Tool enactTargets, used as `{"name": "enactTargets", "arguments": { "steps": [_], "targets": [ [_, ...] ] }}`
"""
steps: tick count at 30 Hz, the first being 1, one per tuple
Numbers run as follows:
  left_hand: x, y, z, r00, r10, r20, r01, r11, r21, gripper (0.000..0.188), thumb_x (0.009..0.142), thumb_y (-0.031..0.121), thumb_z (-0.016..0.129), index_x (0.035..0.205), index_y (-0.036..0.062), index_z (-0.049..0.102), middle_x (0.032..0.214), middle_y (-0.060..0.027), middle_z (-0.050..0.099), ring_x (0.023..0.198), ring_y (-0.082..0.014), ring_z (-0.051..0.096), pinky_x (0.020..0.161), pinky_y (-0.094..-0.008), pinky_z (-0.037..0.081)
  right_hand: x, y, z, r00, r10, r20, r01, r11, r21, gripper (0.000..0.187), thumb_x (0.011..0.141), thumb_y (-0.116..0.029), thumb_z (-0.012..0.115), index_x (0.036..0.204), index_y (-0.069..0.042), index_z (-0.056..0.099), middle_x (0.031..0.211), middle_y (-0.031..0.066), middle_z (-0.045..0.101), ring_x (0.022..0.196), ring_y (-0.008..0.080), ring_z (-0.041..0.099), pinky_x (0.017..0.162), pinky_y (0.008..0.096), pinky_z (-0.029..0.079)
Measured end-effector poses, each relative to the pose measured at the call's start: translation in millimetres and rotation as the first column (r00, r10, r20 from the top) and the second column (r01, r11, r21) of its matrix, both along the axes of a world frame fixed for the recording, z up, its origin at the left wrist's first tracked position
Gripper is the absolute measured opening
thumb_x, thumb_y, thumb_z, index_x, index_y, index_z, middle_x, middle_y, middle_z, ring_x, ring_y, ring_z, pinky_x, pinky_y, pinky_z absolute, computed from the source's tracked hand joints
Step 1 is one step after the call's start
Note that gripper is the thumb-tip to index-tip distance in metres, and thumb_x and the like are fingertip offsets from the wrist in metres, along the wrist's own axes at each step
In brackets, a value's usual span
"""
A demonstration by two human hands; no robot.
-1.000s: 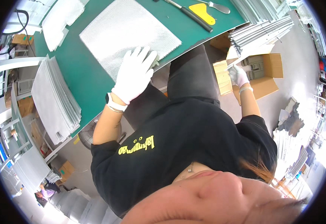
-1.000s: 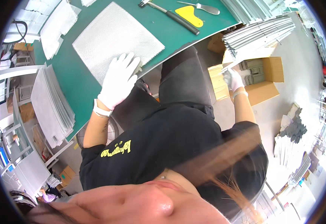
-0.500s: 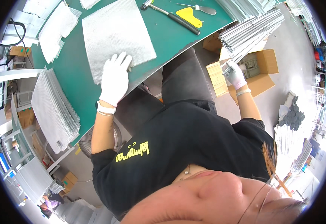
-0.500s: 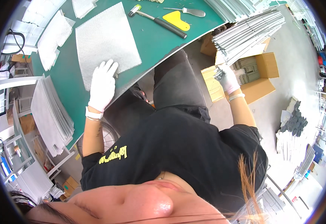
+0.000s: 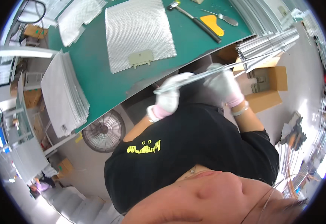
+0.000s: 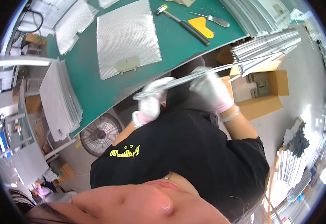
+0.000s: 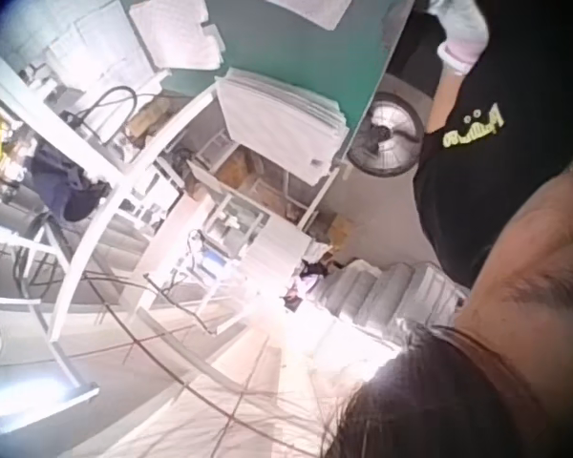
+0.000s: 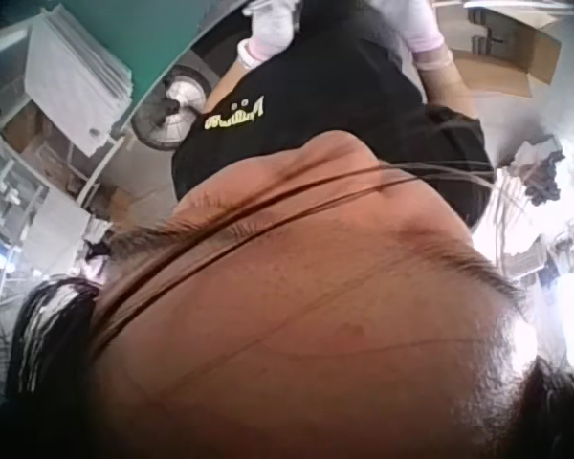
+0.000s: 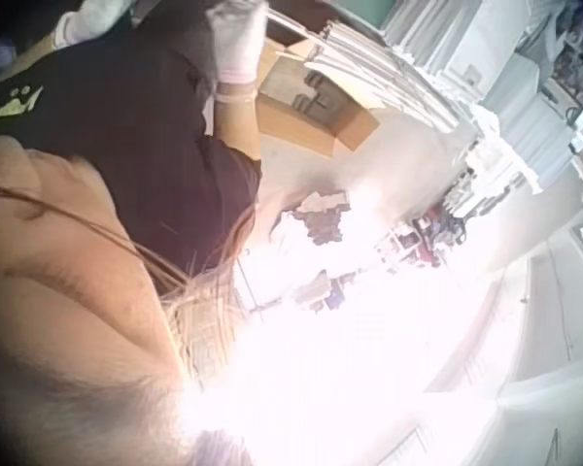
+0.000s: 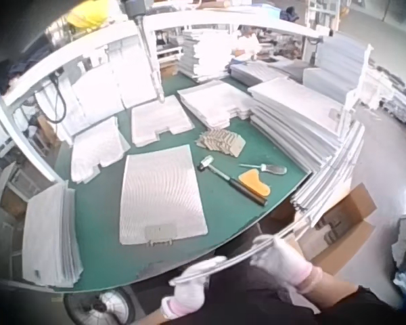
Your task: The person assembles air filters by placing a mesh sheet on a green table, inserting a plastic clip, and attaching a metal frame. They then use a hammer to secure the frame to the mesh. The process is repeated for multiple units, with the person handling mesh, clips, frames, and a hammer.
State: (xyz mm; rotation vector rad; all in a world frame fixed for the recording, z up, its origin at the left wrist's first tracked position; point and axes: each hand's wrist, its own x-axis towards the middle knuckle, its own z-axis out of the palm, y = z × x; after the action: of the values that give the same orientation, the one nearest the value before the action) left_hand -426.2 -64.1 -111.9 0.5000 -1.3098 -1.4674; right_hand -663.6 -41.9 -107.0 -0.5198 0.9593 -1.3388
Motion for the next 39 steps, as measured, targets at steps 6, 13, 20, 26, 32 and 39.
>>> {"name": "enactTargets", "arguments": {
  "steps": [6,13,20,26,32,39],
  "targets": [
    [190.7,-38.1,77.0,0.845,0.288,-0.450,-0.396,0.903,-0.166,0.053,0.107,0.054,0.039,0.088,0.0100,0.061,0.069,-0.0041,0.057,0.069,-0.0197,0.056,0.109,-0.0569,0.039,-238.2,-0.9,-24.8,0.886,0.121,0.448,0.127,0.866,-0.484,0.040,0.102,-0.039,0.047,0.109,-0.001,0.056,0.113,0.0121,0.059,0.118,0.0272,0.051,0.107,0.0479,0.042],
    [177.2,-16.8,83.4,0.894,0.370,0.255,-0.361,0.929,-0.083,0.060,0.106,0.059,0.034,0.092,0.0105,0.067,0.052,0.0000,0.045,0.046,-0.0181,0.047,0.076,-0.0458,0.052,-181.7,-52.1,103.1,0.889,-0.307,0.340,0.440,0.780,-0.445,0.025,0.097,-0.028,0.059,0.088,-0.005,0.057,0.089,0.0116,0.057,0.090,0.0269,0.055,0.097,0.0457,0.044],
    [145.4,-23.3,55.7,0.926,0.340,0.166,-0.354,0.933,0.062,0.053,0.109,0.042,0.039,0.105,-0.0046,0.063,0.068,-0.0069,0.058,0.058,-0.0163,0.055,0.073,-0.0368,0.054,0.8,-175.2,77.4,0.896,-0.035,0.442,0.249,0.864,-0.437,0.028,0.095,-0.031,0.065,0.093,-0.004,0.058,0.092,0.0128,0.062,0.089,0.0272,0.060,0.087,0.0428,0.053],
    [123.7,4.1,47.7,-0.148,0.868,0.474,-0.379,0.393,-0.838,0.067,0.092,0.004,0.061,0.151,-0.0083,0.032,0.145,-0.0224,0.045,0.128,-0.0340,0.051,0.111,-0.0450,0.040,82.2,-193.8,9.0,0.938,0.086,0.335,-0.048,0.992,-0.121,0.025,0.100,-0.029,0.062,0.100,-0.004,0.063,0.095,0.0098,0.066,0.093,0.0217,0.065,0.086,0.0392,0.056],
    [63.8,49.0,-13.5,0.981,0.143,0.129,-0.192,0.736,0.650,0.042,0.105,0.029,0.056,0.126,-0.0065,0.059,0.118,-0.0206,0.067,0.101,-0.0290,0.069,0.093,-0.0397,0.055,76.9,-149.9,-18.0,0.866,0.475,0.157,-0.449,0.876,-0.177,0.024,0.104,-0.027,0.057,0.093,-0.006,0.060,0.084,0.0027,0.059,0.076,0.0126,0.056,0.080,0.0309,0.052],
    [0.1,5.8,-43.3,0.923,0.201,-0.328,0.120,0.662,0.740,0.047,0.108,0.033,0.050,0.143,0.0025,0.045,0.138,-0.0135,0.055,0.122,-0.0292,0.057,0.104,-0.0465,0.047,79.0,-68.2,25.6,0.870,0.378,-0.315,-0.425,0.901,-0.092,0.035,0.104,-0.018,0.052,0.134,0.000,0.047,0.091,0.0046,0.060,0.075,0.0101,0.054,0.079,0.0276,0.050]
  ]
}}
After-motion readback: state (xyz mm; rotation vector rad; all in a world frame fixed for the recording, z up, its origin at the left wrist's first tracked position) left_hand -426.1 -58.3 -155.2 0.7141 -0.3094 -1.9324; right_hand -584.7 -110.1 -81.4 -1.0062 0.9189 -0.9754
